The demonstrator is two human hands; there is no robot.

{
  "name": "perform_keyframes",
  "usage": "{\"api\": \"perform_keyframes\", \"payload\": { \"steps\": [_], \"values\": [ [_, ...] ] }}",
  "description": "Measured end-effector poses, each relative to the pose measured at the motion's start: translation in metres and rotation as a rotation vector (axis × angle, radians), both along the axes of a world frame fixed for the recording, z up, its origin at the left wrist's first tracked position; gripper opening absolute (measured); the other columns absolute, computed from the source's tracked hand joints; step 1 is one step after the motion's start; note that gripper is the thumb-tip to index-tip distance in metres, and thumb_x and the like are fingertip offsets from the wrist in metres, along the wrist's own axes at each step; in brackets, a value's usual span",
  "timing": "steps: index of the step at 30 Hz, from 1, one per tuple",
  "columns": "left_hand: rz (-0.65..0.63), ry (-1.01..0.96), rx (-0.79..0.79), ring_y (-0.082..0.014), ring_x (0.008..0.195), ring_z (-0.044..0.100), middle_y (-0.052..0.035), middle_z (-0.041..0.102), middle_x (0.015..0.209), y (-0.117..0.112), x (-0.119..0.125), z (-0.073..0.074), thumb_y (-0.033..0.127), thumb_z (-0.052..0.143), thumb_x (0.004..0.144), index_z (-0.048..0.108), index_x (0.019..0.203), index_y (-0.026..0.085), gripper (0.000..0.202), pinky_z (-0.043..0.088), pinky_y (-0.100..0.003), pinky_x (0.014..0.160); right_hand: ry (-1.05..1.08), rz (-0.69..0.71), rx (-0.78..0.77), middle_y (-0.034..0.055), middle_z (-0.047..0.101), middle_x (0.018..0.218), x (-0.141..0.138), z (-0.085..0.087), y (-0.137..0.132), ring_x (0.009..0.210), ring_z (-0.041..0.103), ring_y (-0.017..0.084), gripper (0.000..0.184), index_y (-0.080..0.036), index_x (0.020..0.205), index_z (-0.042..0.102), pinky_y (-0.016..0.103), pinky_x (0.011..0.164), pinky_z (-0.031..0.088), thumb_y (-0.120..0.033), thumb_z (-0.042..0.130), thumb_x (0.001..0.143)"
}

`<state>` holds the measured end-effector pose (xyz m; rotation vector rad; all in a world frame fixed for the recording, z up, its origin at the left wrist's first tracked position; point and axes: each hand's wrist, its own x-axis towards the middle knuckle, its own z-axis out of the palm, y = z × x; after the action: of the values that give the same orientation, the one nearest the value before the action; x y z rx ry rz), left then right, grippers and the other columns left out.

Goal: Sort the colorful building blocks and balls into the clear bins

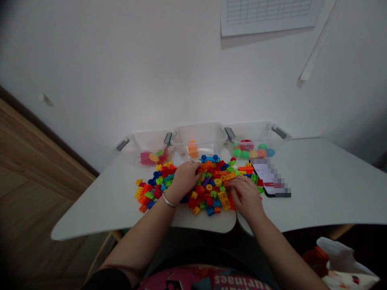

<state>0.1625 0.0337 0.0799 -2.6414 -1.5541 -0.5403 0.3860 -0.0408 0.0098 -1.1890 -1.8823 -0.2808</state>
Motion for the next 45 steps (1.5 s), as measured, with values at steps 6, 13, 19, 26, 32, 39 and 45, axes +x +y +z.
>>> {"api": "perform_keyframes", "payload": {
  "steps": [6, 13, 19, 26, 32, 39, 45],
  "values": [
    [-0.031, -0.165, 0.048, -0.0200, 0.088, 0.064, -0.0032, 0.068, 0.088, 0.003, -0.008, -0.003, 0.021, 0.066, 0.084, 0.063, 0.086, 0.021, 0.003, 0.050, -0.031, 0.078, -0.015, 0.003, 0.007, 0.0026, 0.074, 0.090, 0.001, 0.000, 0.001, 0.095, 0.062, 0.022, 0.017, -0.022, 0.090, 0.065, 0.039, 0.088, 0.049, -0.012, 0.052, 0.086],
    [0.054, -0.498, 0.250, -0.0201, 0.104, 0.059, -0.0066, 0.065, 0.104, 0.004, -0.030, 0.006, 0.021, 0.057, 0.090, 0.059, 0.097, 0.021, 0.008, 0.048, -0.036, 0.092, 0.004, 0.004, -0.002, 0.0027, 0.074, 0.090, 0.001, 0.000, 0.000, 0.094, 0.064, 0.022, 0.018, -0.023, 0.089, 0.067, 0.041, 0.087, 0.050, -0.014, 0.052, 0.085],
    [0.347, -0.982, 0.577, -0.0185, 0.100, 0.060, -0.0080, 0.061, 0.109, 0.020, -0.072, 0.016, 0.035, 0.050, 0.093, 0.054, 0.109, 0.022, 0.021, 0.050, -0.034, 0.088, 0.020, -0.009, -0.022, 0.0029, 0.074, 0.089, 0.000, 0.001, 0.000, 0.093, 0.064, 0.023, 0.019, -0.024, 0.087, 0.068, 0.043, 0.087, 0.050, -0.014, 0.052, 0.084],
    [0.483, -0.732, 0.500, -0.0195, 0.091, 0.061, -0.0052, 0.065, 0.093, 0.053, -0.126, 0.030, 0.031, 0.057, 0.085, 0.058, 0.092, 0.018, 0.015, 0.049, -0.035, 0.086, 0.010, 0.007, -0.019, 0.0025, 0.074, 0.090, 0.001, 0.000, 0.000, 0.093, 0.063, 0.022, 0.018, -0.023, 0.089, 0.067, 0.041, 0.088, 0.050, -0.013, 0.052, 0.086],
    [0.522, -0.416, 0.434, -0.0248, 0.100, 0.061, -0.0092, 0.069, 0.103, 0.055, -0.130, 0.036, 0.031, 0.054, 0.086, 0.067, 0.102, 0.017, 0.024, 0.044, -0.037, 0.092, 0.014, -0.002, -0.022, 0.0024, 0.074, 0.090, 0.001, -0.002, 0.001, 0.094, 0.063, 0.022, 0.018, -0.023, 0.089, 0.067, 0.042, 0.088, 0.050, -0.014, 0.052, 0.085],
    [0.621, -0.292, 0.323, -0.0274, 0.090, 0.065, -0.0097, 0.073, 0.099, 0.061, -0.129, 0.033, 0.036, 0.053, 0.087, 0.073, 0.101, 0.022, 0.028, 0.046, -0.036, 0.076, 0.014, 0.003, -0.028, 0.0023, 0.074, 0.090, 0.000, -0.001, 0.001, 0.094, 0.064, 0.022, 0.019, -0.024, 0.090, 0.067, 0.043, 0.088, 0.050, -0.013, 0.052, 0.085],
    [0.641, -0.242, 0.318, -0.0288, 0.089, 0.064, -0.0092, 0.074, 0.096, 0.061, -0.128, 0.032, 0.035, 0.054, 0.086, 0.073, 0.102, 0.024, 0.028, 0.045, -0.037, 0.073, 0.031, -0.004, -0.034, 0.0025, 0.074, 0.090, 0.000, -0.001, 0.001, 0.094, 0.064, 0.023, 0.019, -0.024, 0.088, 0.068, 0.043, 0.088, 0.050, -0.014, 0.052, 0.085]
  ]
}}
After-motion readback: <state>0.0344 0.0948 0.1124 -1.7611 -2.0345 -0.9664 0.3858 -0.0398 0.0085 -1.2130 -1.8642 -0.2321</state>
